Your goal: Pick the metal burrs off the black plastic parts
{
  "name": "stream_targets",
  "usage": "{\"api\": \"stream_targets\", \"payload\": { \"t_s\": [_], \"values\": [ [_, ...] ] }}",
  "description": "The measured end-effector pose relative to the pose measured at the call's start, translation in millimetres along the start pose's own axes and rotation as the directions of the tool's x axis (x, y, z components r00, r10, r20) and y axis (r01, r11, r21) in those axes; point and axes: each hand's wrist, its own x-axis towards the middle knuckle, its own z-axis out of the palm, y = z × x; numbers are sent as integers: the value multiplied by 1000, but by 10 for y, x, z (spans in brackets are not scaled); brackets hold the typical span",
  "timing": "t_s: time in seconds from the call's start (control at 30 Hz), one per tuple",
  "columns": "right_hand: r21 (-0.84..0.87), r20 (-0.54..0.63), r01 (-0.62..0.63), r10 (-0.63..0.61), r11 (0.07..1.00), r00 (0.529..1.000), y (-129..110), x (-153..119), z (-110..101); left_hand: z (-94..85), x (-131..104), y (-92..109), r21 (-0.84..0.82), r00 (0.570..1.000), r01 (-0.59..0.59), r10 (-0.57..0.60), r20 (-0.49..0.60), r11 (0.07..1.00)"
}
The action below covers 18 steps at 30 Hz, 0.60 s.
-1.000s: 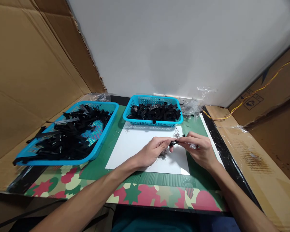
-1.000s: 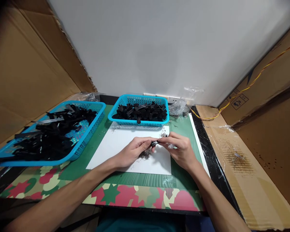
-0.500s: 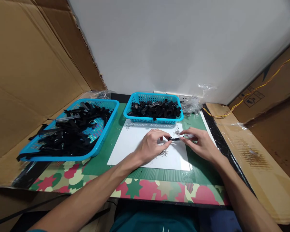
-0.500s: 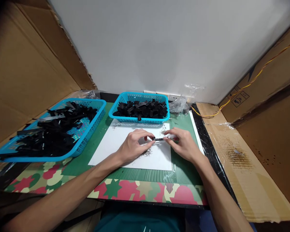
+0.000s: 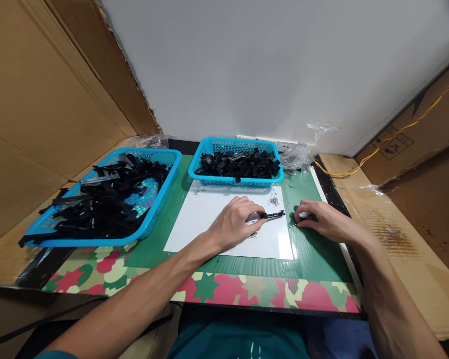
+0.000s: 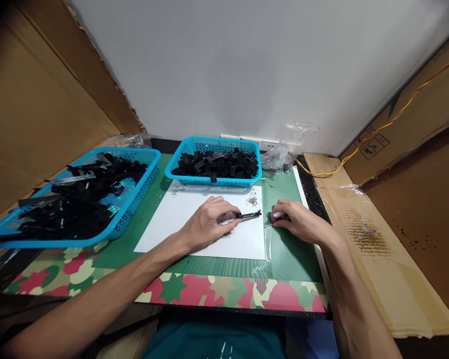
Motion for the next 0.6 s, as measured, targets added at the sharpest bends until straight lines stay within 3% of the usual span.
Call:
{"api": "stream_targets", "payload": {
  "t_s": [0.2, 0.4, 0.6],
  "values": [
    [28, -20, -29, 29, 999, 999, -66, -74, -17, -6, 6, 11, 4, 1000, 8, -9, 21, 1000],
    [72, -149, -79, 89, 994, 985, 19, -123, 47, -16, 9, 17, 11, 999, 29, -29, 36, 1000],
    [-10, -109, -47, 45, 999, 993, 64, -144, 91, -8, 5, 12, 4, 998, 65, -65, 20, 998]
  ]
}}
